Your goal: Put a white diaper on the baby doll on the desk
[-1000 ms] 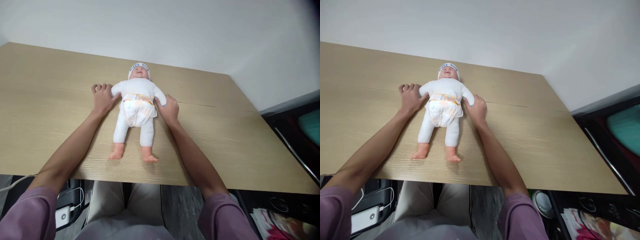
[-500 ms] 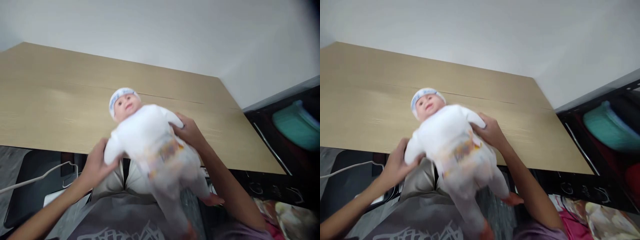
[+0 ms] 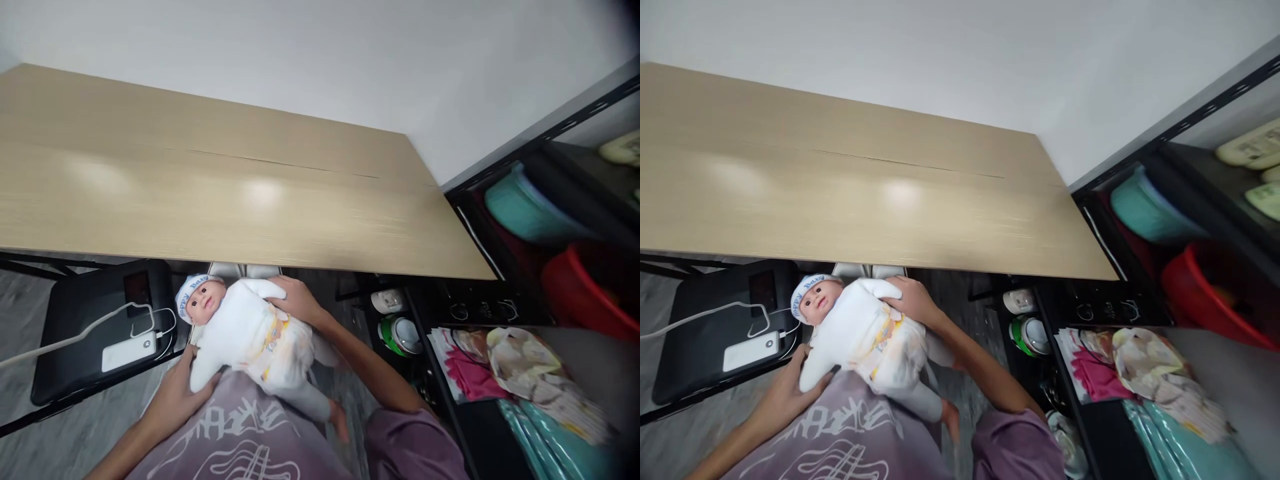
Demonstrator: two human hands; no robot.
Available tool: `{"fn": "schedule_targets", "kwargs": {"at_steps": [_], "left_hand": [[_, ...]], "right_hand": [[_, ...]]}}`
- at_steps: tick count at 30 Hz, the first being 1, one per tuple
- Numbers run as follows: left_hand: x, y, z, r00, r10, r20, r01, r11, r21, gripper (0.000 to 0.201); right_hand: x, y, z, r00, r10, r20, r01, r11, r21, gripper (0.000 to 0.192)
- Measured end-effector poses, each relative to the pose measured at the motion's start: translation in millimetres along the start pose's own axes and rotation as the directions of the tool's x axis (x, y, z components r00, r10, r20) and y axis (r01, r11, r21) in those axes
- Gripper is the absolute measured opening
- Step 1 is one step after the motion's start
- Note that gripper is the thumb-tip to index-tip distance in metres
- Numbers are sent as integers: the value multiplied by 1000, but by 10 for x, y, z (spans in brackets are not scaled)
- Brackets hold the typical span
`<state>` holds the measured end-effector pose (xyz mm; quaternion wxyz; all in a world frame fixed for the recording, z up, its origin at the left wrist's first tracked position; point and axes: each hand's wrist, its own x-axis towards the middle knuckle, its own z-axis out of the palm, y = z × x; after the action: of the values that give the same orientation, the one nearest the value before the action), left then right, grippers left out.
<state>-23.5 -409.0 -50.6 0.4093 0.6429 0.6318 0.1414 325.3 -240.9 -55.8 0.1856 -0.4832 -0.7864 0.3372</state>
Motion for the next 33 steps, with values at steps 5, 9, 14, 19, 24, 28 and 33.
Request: {"fn": "schedule_targets", "kwargs": {"at_steps": [5,9,14,19,24,28,33], "left_hand": [[153,-26,136,999,-37,13,37,998,51,51],[174,-177,67,999,25,26,-32,951,308,65],[157,-15,-99,925,353,-139,-230,814,533,73],[608,498,70,816,562,133,-577,785,223,50],[1094,738,364,771,583,257,-630,757,173,39],[1203,821,410,783,558,276,-611,774,166,25],[1037,937,174,781,540,316,-592,800,98,17]], "right_hand": [[357,352,152,999,-18,31,17,1000,24,45],[334,499,170,999,-24,24,23,999,44,42],[-193,420,64,998,-30,-52,37,987,154,36],[-535,356,219,995,98,-33,-88,973,213,25],[-348,630,444,967,117,-225,-62,970,235,23],[-191,754,415,934,147,-324,-80,974,210,18],[-227,246,375,972,-109,-208,139,981,136,31]]}}
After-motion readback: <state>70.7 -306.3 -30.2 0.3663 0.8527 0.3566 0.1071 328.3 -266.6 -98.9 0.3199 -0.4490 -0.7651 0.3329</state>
